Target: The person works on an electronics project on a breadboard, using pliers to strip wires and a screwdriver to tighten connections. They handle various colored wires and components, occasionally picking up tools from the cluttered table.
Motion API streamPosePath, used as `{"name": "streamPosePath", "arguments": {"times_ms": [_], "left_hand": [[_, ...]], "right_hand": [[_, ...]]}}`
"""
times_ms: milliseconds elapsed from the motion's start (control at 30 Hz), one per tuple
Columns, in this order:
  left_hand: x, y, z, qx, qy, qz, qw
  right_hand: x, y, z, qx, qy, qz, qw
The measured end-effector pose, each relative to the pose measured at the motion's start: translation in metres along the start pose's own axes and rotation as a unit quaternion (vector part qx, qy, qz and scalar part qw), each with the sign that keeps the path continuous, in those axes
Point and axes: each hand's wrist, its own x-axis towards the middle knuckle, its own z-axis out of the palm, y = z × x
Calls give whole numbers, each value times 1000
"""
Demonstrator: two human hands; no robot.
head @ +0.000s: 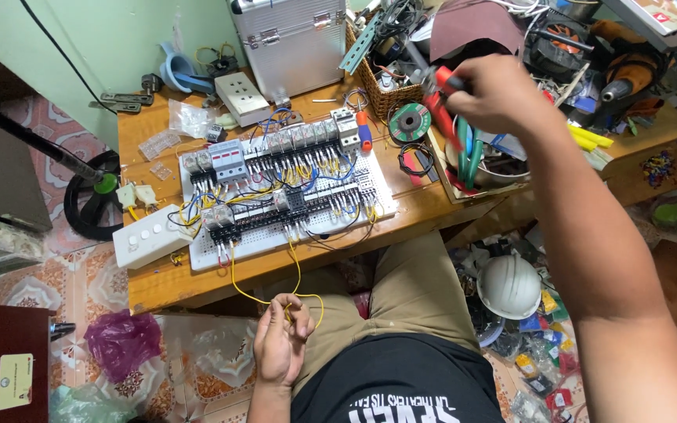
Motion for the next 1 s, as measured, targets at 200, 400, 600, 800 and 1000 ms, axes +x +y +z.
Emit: {"name": "streamPosePath", "arguments": {"times_ms": [200, 400, 600, 800, 1000], "left_hand": [[11, 19, 25, 0, -70, -7, 997], [37, 35, 98, 95, -110, 128, 981], [65, 18, 147, 130, -133, 190, 964], [65, 18, 163, 264, -116, 214, 933], [52, 35, 176, 357, -106, 242, 896]], "right_hand": [[-87, 21, 29, 470, 171, -193, 844], [-153, -25, 90, 705, 147, -102, 686], [-171, -25, 148, 778, -63, -230, 581], [-171, -16, 183, 722, -42, -231, 651], [-175, -25, 173, 420, 78, -288, 857]]}}
